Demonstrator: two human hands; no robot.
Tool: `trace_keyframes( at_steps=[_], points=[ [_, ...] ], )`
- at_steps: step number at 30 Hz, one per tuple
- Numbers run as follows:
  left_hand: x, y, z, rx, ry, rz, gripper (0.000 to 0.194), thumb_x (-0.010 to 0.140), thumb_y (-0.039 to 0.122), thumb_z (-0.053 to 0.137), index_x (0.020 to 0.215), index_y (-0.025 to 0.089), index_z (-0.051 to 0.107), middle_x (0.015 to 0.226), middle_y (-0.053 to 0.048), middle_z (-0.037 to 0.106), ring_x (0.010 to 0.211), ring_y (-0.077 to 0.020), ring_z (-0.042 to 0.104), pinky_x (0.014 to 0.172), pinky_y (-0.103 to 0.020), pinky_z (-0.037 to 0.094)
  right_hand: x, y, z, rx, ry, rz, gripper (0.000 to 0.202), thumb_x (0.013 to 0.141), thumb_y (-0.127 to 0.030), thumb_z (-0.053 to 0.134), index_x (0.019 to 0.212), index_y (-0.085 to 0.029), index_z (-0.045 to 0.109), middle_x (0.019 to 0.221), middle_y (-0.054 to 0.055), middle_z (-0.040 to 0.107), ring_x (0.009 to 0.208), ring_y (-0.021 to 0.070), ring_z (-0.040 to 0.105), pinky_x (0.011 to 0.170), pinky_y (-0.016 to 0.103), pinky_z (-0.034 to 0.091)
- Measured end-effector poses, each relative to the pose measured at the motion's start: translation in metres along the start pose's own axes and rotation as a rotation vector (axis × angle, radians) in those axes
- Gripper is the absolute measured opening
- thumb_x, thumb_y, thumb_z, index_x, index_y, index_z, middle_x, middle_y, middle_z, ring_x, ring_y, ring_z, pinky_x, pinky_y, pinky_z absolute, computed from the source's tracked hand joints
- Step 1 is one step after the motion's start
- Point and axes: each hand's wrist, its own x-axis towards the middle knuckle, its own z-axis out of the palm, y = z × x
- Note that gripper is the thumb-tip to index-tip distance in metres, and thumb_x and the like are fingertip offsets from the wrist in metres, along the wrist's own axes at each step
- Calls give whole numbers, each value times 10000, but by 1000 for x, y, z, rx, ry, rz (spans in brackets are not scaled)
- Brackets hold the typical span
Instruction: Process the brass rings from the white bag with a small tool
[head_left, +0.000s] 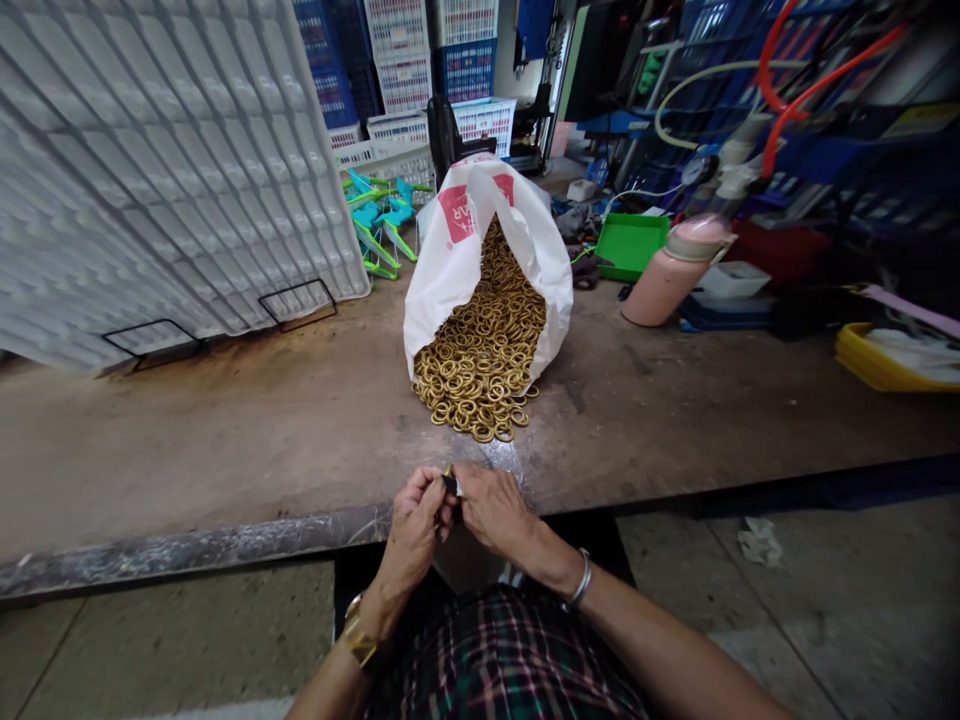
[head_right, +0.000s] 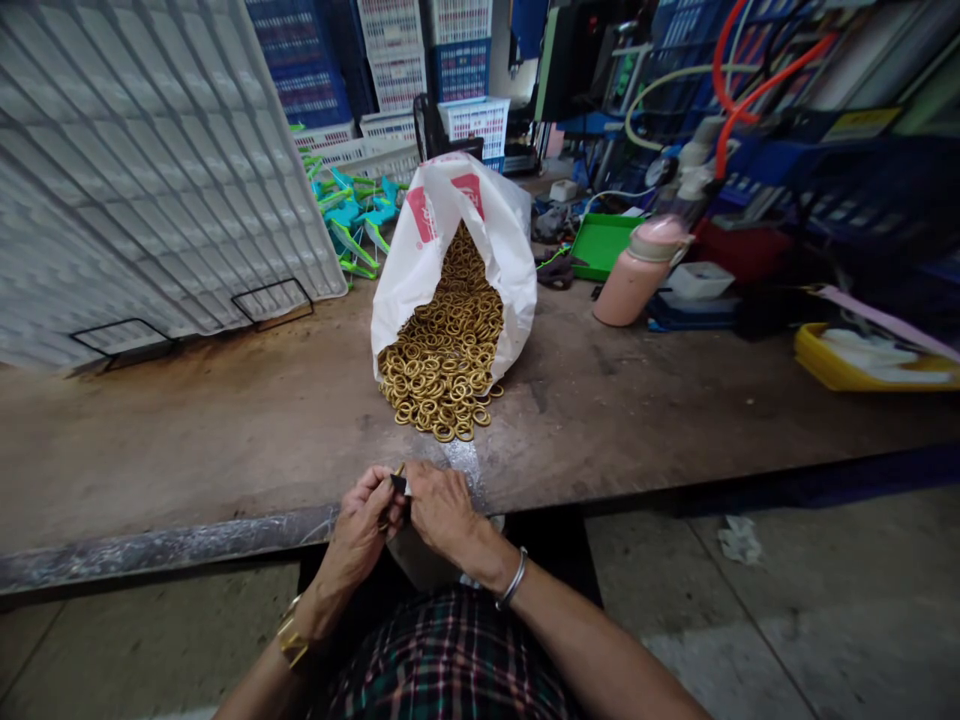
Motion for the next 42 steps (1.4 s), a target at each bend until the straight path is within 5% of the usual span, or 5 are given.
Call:
trace_keyframes(
  at_steps=[15, 24, 29, 38, 42],
  points=[
    [-6, -1, -2, 28, -45, -15, 276, 756, 431, 579, 708, 181, 473, 575, 53, 512, 412, -43, 381, 369, -151, 291, 13, 9, -1, -25, -11, -4, 218, 770, -123, 411, 919, -163, 565, 798, 72, 659, 729, 182, 605, 603, 251, 337],
    [-1, 7, -3, -198, -68, -12, 249, 754, 366, 609, 680, 157, 497, 614, 23, 532, 435, -46, 387, 385, -171, 304, 45, 21, -24, -79, 412, 147, 222, 833, -202, 437, 1048, -195, 492, 1010, 67, 585, 892, 188, 559, 702, 263, 373],
    [2, 7, -5, -277, -45, -29, 222, 706, 295, 664, 699, 169, 481, 622, 23, 550, 454, -53, 413, 391, -167, 301, 62, 25, -34, -213, 345, 220, 220, 874, -326, 407, 1029, -200, 499, 1005, 80, 547, 818, 198, 573, 667, 291, 382],
    [6, 14, -11, -429, -82, -142, 329, 649, 219, 703, 920, 184, 520, 612, 43, 527, 453, -48, 426, 392, -154, 282, 60, 26, -31, -198, 309, 162, 240, 835, -194, 430, 1059, -220, 512, 1010, 64, 533, 832, 174, 555, 668, 263, 367],
    [8, 15, -13, -495, -43, -157, 263, 643, 285, 718, 735, 150, 512, 660, 10, 560, 520, -67, 500, 397, -156, 299, 54, 29, -28, -109, 382, 58, 226, 826, -180, 441, 1023, -213, 547, 974, 51, 559, 835, 164, 545, 684, 248, 366]
  ],
)
